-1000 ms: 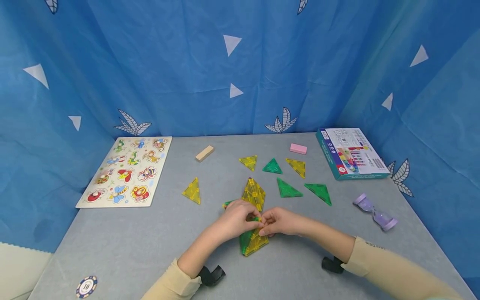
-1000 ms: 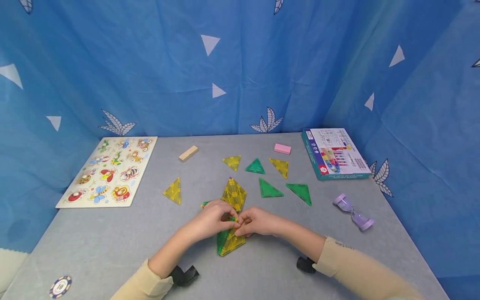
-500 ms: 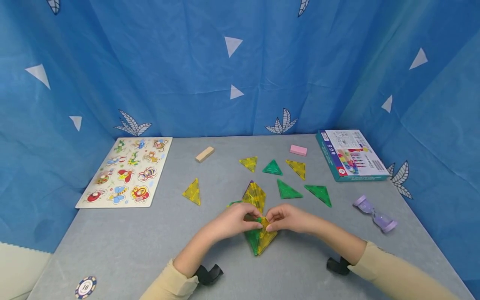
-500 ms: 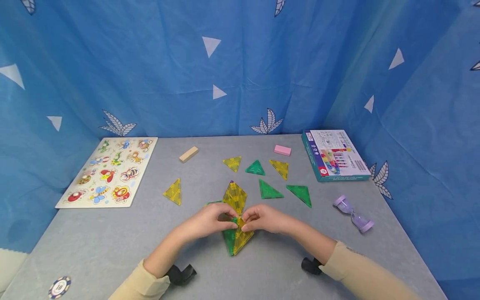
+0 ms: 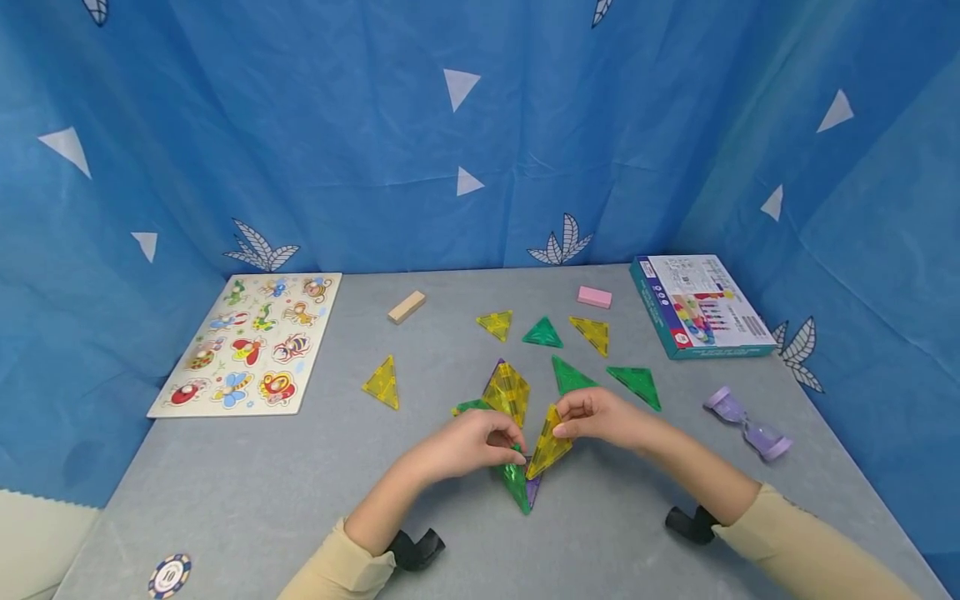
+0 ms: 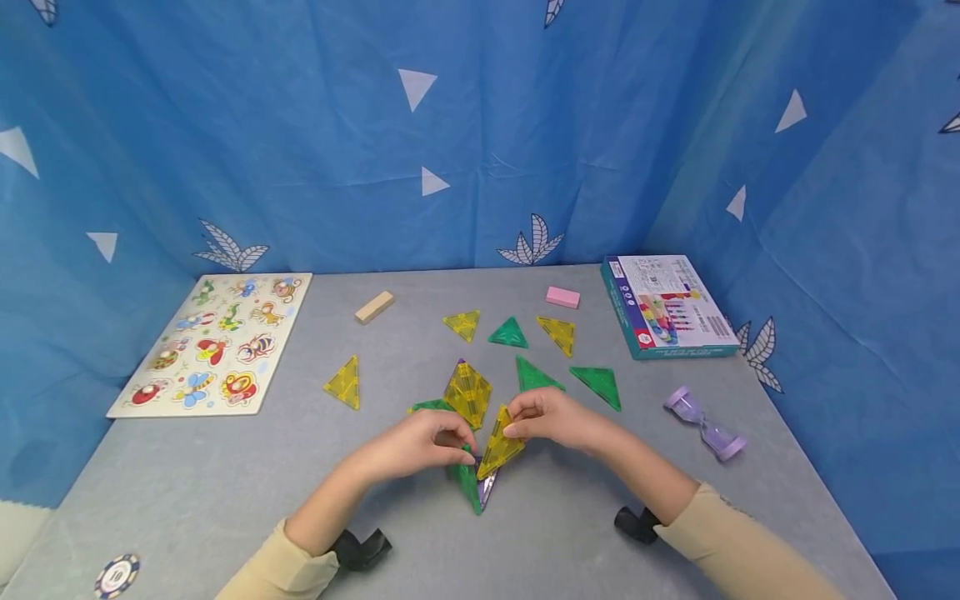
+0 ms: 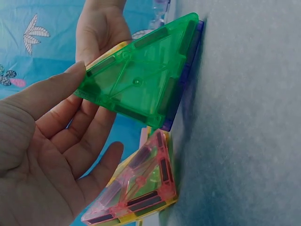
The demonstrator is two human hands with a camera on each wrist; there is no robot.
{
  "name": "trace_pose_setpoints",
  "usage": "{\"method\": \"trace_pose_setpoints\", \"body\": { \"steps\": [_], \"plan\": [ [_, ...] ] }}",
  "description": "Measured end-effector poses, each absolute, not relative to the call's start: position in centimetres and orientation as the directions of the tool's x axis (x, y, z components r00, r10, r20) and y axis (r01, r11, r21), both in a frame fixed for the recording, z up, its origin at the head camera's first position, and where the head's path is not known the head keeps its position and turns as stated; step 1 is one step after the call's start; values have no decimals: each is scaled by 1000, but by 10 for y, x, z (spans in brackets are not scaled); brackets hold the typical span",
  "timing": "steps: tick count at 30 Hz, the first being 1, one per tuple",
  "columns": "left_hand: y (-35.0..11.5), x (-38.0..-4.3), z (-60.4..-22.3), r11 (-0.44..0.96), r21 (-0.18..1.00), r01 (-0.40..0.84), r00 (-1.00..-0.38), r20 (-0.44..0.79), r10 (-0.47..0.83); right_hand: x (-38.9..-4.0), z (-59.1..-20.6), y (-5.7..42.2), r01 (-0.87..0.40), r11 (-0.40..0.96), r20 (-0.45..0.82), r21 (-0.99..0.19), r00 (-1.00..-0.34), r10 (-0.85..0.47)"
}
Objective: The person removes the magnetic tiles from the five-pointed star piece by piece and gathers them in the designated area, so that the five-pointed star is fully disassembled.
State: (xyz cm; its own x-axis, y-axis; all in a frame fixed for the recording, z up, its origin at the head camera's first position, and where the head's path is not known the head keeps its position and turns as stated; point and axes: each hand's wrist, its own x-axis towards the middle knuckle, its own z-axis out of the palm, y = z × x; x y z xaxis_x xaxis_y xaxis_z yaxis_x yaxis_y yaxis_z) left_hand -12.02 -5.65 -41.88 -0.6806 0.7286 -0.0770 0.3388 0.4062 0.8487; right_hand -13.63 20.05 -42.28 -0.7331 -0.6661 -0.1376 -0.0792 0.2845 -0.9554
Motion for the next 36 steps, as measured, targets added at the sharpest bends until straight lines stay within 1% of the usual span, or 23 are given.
{"method": "trace_pose_setpoints", "body": {
  "steps": [8,11,14,20,23,27,31,34,36],
  "plan": [
    [-57,-119,-417,398,860,320,-677,-87,731,-140,-405,230,-37,298,-151,-954,-799,-582],
    [-58,-119,-417,400,858,322,-672,-90,735,-139,-401,249,-20,343,-183,-939,-815,-550],
    [-58,-120,-418,389,864,319,-663,-89,743,-139,-401,268,-9,424,-242,-905,-809,-535],
    [-61,-120,-419,364,881,301,-656,-86,750,-138,-411,293,26,563,-380,-826,-764,-522],
    [-62,-119,-419,372,882,290,-663,-95,742,-140,-416,295,12,602,-400,-799,-757,-516],
    [-63,-118,-419,372,886,275,-670,-101,736,-146,-420,290,-30,638,-378,-769,-784,-492],
    [-63,-119,-419,360,889,283,-664,-89,743,-148,-419,282,-75,708,-333,-702,-845,-419],
    [-62,-118,-417,362,884,297,-660,-84,747,-144,-415,270,-132,758,-259,-639,-891,-374],
    [-60,-118,-414,367,876,313,-657,-79,750,-139,-413,258,-191,750,-195,-634,-898,-394]
  ]
}}
